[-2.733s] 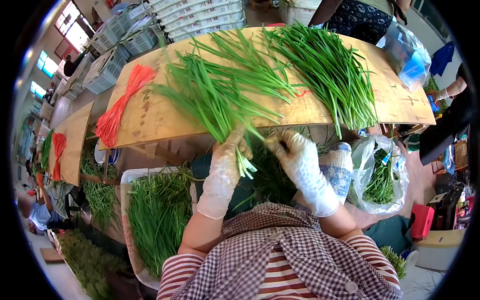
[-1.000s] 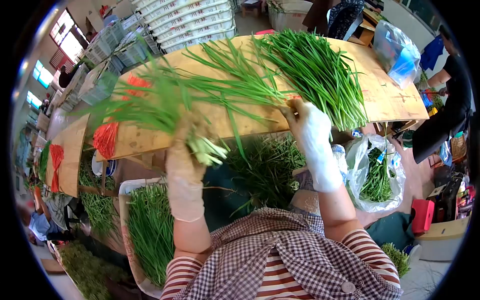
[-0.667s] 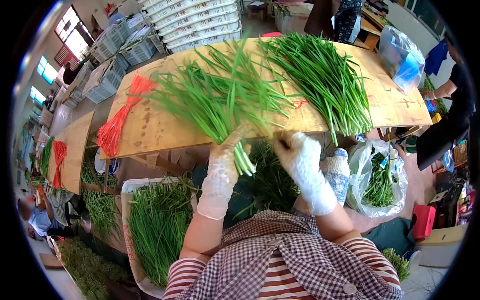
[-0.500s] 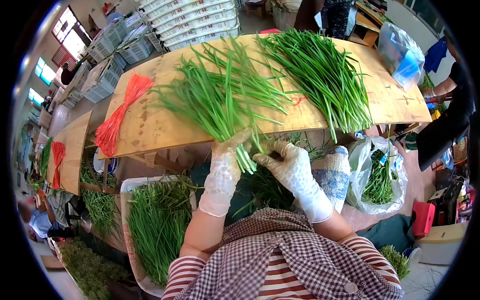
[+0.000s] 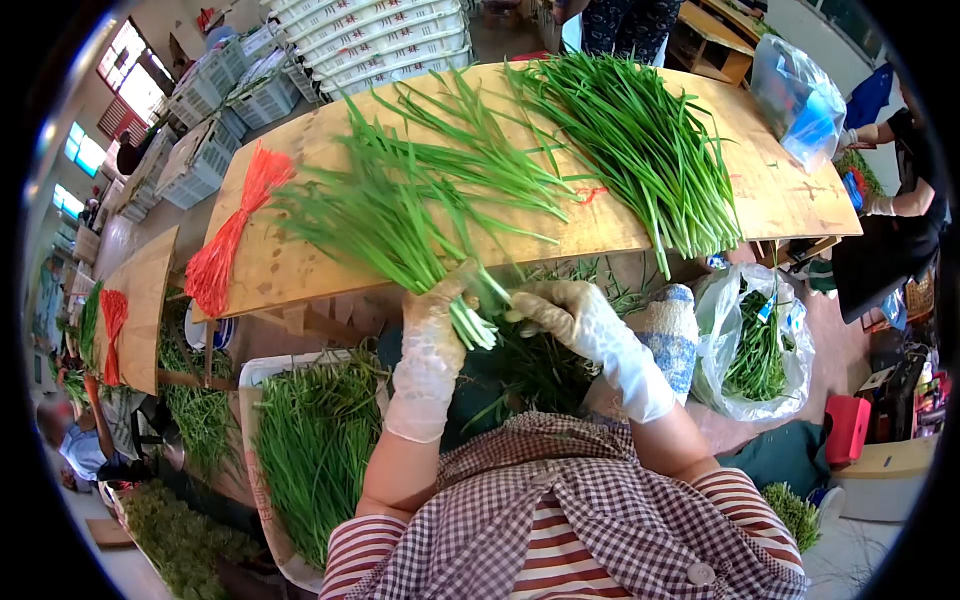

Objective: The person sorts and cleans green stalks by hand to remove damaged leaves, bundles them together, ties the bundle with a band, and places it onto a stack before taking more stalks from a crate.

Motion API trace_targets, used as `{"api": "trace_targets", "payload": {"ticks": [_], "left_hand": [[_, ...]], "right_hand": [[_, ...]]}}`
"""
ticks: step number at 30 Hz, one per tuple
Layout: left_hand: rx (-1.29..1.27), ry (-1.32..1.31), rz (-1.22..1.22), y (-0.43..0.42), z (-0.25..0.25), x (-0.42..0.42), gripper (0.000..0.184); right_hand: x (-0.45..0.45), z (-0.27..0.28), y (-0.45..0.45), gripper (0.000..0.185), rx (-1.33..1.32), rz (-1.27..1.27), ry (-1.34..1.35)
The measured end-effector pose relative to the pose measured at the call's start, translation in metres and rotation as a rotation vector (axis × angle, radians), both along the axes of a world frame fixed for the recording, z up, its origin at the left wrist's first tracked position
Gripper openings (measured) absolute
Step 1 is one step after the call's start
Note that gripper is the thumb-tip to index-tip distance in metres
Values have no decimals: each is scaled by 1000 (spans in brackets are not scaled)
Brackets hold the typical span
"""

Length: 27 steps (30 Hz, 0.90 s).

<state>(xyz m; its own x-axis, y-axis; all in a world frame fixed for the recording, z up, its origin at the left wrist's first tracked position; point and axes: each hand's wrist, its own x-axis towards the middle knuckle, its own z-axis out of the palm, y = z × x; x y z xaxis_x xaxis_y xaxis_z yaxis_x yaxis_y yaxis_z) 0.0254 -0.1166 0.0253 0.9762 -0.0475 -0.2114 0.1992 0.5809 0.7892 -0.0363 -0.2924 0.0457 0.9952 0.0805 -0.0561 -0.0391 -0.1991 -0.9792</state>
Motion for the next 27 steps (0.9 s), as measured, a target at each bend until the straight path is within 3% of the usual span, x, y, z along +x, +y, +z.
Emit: {"api": "trace_targets", "payload": {"ticks": [2,5,8,12,13,16,17,18,20,22,23,25,27], "left_hand": [[27,26,-1,-5,4,-7,26],[156,42,40,0,10,-10,27],[223,-36,47,2,13,-15,27],[192,-56,49,-1,14,-18,28],[289,-52,20,0,19,-18,34],[181,-113,95,7,24,-13,41],[155,-20,208,15,23,-3,49],[105,-102,229,27,21,6,40],[-39,-57,110,36,52,-1,29],[-79,-107,-106,46,51,0,26],[-118,-110,-158,45,46,2,26],[-149,-98,-210,38,39,1,22],[3,53,-102,22,36,-7,19]], "right_hand": [[14,-12,14,35,209,48,113],[10,0,24,35,-487,-234,-196],[9,-6,29,36,-513,-199,-234],[26,-21,32,38,101,-185,16],[25,-20,31,38,174,-173,78],[12,-10,19,34,-184,-63,22],[3,-8,9,29,-277,86,-17],[-5,10,3,17,-673,270,-121],[-9,-4,-9,21,-981,174,-298],[5,21,-7,23,-1033,-255,-274],[16,13,-11,22,-1043,-398,-478],[42,-5,-16,19,-1324,-355,-424],[55,-21,-10,14,-1525,-388,-349]]}}
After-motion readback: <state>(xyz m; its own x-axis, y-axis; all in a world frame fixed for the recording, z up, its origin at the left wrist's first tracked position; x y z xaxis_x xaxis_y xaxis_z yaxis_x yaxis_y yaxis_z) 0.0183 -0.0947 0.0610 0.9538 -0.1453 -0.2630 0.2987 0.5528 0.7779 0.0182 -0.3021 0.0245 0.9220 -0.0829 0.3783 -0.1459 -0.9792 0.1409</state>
